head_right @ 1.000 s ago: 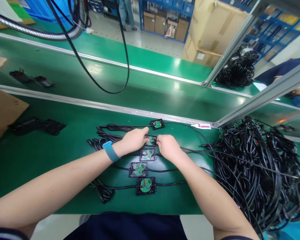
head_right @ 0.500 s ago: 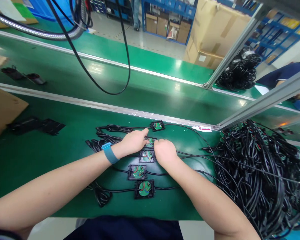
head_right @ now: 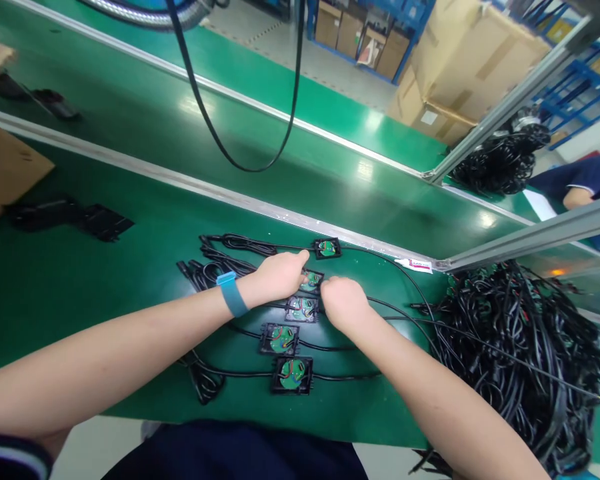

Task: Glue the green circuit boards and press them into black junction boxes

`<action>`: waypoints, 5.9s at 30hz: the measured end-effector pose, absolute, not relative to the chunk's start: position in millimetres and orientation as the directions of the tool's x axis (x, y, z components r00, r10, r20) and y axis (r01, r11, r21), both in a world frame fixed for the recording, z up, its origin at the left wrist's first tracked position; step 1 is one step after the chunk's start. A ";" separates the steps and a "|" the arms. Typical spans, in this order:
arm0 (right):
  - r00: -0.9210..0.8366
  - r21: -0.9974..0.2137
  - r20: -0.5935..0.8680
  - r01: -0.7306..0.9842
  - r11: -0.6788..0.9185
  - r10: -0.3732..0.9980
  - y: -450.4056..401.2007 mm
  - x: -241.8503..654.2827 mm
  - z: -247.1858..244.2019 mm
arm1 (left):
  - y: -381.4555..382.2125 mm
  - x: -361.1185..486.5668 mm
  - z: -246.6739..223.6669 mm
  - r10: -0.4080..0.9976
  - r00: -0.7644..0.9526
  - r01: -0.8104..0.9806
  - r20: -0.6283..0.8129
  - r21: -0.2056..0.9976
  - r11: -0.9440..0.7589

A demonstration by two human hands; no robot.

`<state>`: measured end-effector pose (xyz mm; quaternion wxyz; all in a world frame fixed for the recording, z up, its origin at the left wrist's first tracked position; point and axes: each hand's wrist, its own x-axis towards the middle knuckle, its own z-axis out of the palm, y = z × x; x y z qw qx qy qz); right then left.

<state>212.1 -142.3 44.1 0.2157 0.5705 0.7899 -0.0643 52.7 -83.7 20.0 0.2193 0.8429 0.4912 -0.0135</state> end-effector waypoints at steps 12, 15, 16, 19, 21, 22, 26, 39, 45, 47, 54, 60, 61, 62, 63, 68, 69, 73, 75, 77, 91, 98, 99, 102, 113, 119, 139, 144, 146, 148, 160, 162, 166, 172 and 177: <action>-0.501 -0.145 -0.089 0.862 0.486 0.861 -162.3 241.6 22.6 | -83.8 51.6 19.3 0.811 0.527 0.826 -0.254 0.375 -0.419; -0.519 -0.160 -0.084 0.849 0.503 0.850 -160.2 242.9 22.7 | -83.7 52.1 19.0 0.811 0.518 0.835 -0.271 0.367 -0.411; -0.524 -0.163 -0.083 0.846 0.507 0.848 -159.6 243.0 22.6 | -83.7 52.8 19.0 0.813 0.513 0.838 -0.276 0.364 -0.406; -0.526 -0.148 -0.107 0.847 0.510 0.844 -156.4 239.5 22.6 | -83.0 54.8 20.2 0.815 0.507 0.843 -0.281 0.360 -0.401; -0.524 -0.139 -0.136 0.850 0.508 0.841 -153.4 234.8 23.1 | -81.3 53.7 22.1 0.813 0.509 0.843 -0.283 0.356 -0.403; -0.523 -0.141 -0.148 0.851 0.505 0.840 -152.1 232.5 23.3 | -80.0 51.4 23.2 0.807 0.515 0.839 -0.289 0.362 -0.405; -0.502 -0.205 -0.118 0.856 0.474 0.857 -151.1 227.7 23.0 | -71.8 29.4 28.3 0.767 0.575 0.779 -0.283 0.477 -0.408; -0.439 -0.310 -0.043 0.860 0.405 0.898 -155.6 226.6 18.1 | -68.1 13.9 30.4 0.694 0.670 0.670 -0.263 0.617 -0.413; -0.419 -0.323 -0.057 0.867 0.380 0.906 -157.3 226.8 20.8 | -76.4 7.1 22.5 0.715 0.696 0.609 -0.075 0.589 -0.531; -0.415 -0.333 -0.045 0.864 0.378 0.909 -157.9 227.2 19.3 | -80.6 4.0 20.8 0.678 0.735 0.591 -0.017 0.507 -0.627; -0.410 -0.345 -0.048 0.863 0.370 0.911 -159.1 226.4 18.8 | -82.9 9.3 19.6 0.655 0.753 0.608 -0.068 0.455 -0.651; -0.413 -0.349 -0.069 0.863 0.366 0.908 -161.0 228.2 19.5 | -76.5 11.9 13.6 0.656 0.742 0.626 -0.138 0.492 -0.605; -0.412 -0.357 -0.078 0.862 0.360 0.908 -161.7 228.7 19.2 | -77.3 12.5 13.6 0.665 0.734 0.635 -0.134 0.480 -0.605; -0.412 -0.366 -0.085 0.860 0.356 0.907 -162.6 229.0 18.8 | -78.6 13.3 14.0 0.674 0.727 0.646 -0.134 0.468 -0.603; -0.412 -0.374 -0.085 0.857 0.354 0.907 -163.7 229.0 18.3 | -80.2 14.2 14.9 0.682 0.718 0.657 -0.138 0.456 -0.600; -0.422 -0.346 -0.046 0.857 0.382 0.905 -168.6 224.6 13.9 | -88.3 19.1 20.7 0.718 0.676 0.719 -0.165 0.360 -0.595; -0.421 -0.328 -0.049 0.863 0.383 0.906 -168.6 223.0 13.1 | -89.3 19.7 20.7 0.721 0.671 0.728 -0.171 0.335 -0.598; -0.408 -0.260 -0.081 0.890 0.375 0.910 -164.1 215.7 12.0 | -92.4 20.3 15.8 0.713 0.674 0.737 -0.191 0.235 -0.634; -0.397 -0.253 -0.105 0.898 0.361 0.912 -159.6 212.0 13.5 | -94.6 20.1 12.3 0.694 0.692 0.722 -0.200 0.175 -0.670; -0.389 -0.260 -0.133 0.901 0.347 0.912 -154.7 209.3 16.2 | -97.8 20.2 9.9 0.677 0.706 0.705 -0.211 0.116 -0.699; -0.414 -0.290 -0.130 0.885 0.365 0.901 -160.7 225.1 16.5 | -105.9 18.5 8.5 0.742 0.662 0.749 -0.107 0.074 -0.658; -0.414 -0.245 -0.128 0.894 0.376 0.901 -154.9 219.4 20.5 | -108.3 18.6 2.4 0.694 0.717 0.695 -0.066 -0.005 -0.719; -0.409 -0.245 -0.134 0.896 0.370 0.903 -153.9 218.7 22.0 | -108.1 18.1 3.5 0.690 0.721 0.691 -0.061 -0.013 -0.723; -0.391 -0.298 -0.158 0.894 0.334 0.907 -150.1 221.8 22.7 | -106.7 11.0 8.7 0.701 0.711 0.702 -0.058 0.017 -0.712; -0.216 -0.314 0.143 0.915 0.251 0.966 -200.4 277.6 23.0 | -136.3 -59.8 22.6 0.672 0.706 0.607 0.223 0.300 -0.736; -0.356 -0.450 0.069 0.823 0.347 0.932 -281.5 267.8 28.5 | -215.9 -79.7 25.0 0.607 0.780 0.516 0.156 0.390 -0.763; -0.342 -0.321 0.216 0.860 0.397 0.915 -319.1 258.2 -8.2 | -231.8 -99.8 22.8 0.642 0.739 0.563 0.204 0.337 -0.755; -0.266 -0.284 0.231 0.902 0.326 0.936 -302.5 263.1 0.5 | -215.3 -94.8 13.0 0.613 0.726 0.569 0.312 0.229 -0.790; -0.255 -0.271 0.205 0.913 0.306 0.945 -294.1 265.5 -1.3 | -209.3 -90.7 6.2 0.605 0.733 0.584 0.312 0.169 -0.794; -0.284 -0.228 0.188 0.918 0.323 0.940 -289.2 269.2 -5.4 | -204.8 -85.8 1.2 0.608 0.742 0.598 0.284 0.130 -0.791; -0.298 -0.371 -0.017 0.888 0.270 0.955 -325.8 302.6 20.2 | -203.6 -81.5 -4.6 0.636 0.759 0.647 0.142 -0.048 -0.761; -0.317 -0.478 -0.114 0.848 0.228 0.941 -330.7 303.9 34.3 | -206.0 -92.2 -6.4 0.560 0.811 0.574 0.170 -0.042 -0.818; -0.351 -0.616 -0.214 0.773 0.153 0.912 -332.3 309.0 62.8 | -208.5 -109.6 -1.3 0.517 0.835 0.515 0.189 0.065 -0.855; -0.336 -0.714 -0.348 0.700 -0.015 0.875 -336.4 335.4 96.4 | -210.8 -118.3 34.4 0.548 0.814 0.506 0.193 0.228 -0.832; -0.126 -0.626 -0.023 0.776 0.084 0.992 -363.4 396.8 115.6 | -208.5 -122.9 79.0 0.552 0.771 0.502 0.318 0.230 -0.834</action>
